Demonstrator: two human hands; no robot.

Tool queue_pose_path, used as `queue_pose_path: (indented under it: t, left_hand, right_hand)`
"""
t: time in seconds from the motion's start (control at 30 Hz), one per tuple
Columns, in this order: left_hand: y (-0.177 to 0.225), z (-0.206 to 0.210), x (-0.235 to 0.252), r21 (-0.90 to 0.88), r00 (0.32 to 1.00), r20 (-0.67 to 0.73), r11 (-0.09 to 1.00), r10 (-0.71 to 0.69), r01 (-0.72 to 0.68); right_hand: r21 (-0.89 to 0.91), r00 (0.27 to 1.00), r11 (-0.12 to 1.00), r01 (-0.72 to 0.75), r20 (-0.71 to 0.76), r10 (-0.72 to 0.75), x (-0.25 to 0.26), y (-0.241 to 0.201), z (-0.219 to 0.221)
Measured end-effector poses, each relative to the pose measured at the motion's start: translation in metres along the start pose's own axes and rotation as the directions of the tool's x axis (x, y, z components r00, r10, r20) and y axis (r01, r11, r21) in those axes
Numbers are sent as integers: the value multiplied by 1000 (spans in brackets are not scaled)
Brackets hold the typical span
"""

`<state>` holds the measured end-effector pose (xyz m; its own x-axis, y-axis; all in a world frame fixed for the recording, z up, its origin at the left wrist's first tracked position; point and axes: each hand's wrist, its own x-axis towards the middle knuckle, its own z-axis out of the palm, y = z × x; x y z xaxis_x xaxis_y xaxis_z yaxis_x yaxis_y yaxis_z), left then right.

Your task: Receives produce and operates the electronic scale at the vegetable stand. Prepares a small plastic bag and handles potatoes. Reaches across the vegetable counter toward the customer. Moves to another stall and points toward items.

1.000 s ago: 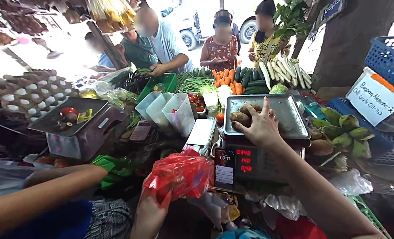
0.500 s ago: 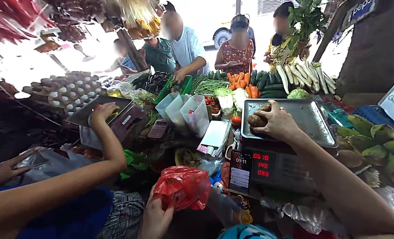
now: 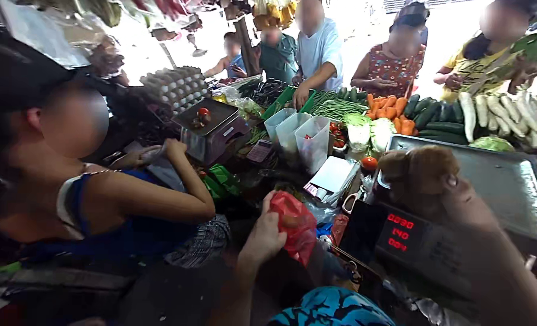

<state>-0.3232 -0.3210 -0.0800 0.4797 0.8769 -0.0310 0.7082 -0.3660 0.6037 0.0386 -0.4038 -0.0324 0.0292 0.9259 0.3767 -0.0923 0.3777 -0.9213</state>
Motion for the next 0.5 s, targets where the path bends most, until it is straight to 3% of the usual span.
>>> queue_pose_path:
  t: [0.07, 0.13, 0.23, 0.3, 0.33, 0.4, 0.43, 0.5]
  left_hand:
    - [23, 0, 3, -35, 1000, 20, 999, 0, 0]
    - [44, 0, -1, -67, 999, 51, 998, -6, 10]
    - [60, 4, -22, 5, 995, -16, 995, 103, -103]
    - [57, 17, -36, 113, 950, -145, 959, 275, -260]
    - [54, 22, -40, 145, 910, -187, 926, 371, -348]
    - [51, 25, -45, 142, 868, -214, 893, 449, -427]
    - [48, 23, -46, 148, 861, -257, 899, 438, -413]
    - [34, 11, -44, 126, 862, -396, 949, 317, -290]
  right_hand:
    - [212, 946, 973, -89, 324, 16, -2, 24, 43]
    - [178, 877, 962, -208, 468, 103, -3, 53, 79]
    - [79, 824, 859, -505, 341, 453, -7, 79, 116]
    - [189, 725, 700, -689, 178, 665, -5, 86, 136]
    - [266, 681, 636, -724, 126, 722, -4, 87, 143]
    - [349, 680, 615, -707, 100, 726, -4, 89, 149]
    - [280, 691, 646, -710, 96, 717, -4, 87, 150]
    - [-113, 718, 736, -667, 165, 676, 0, 70, 147]
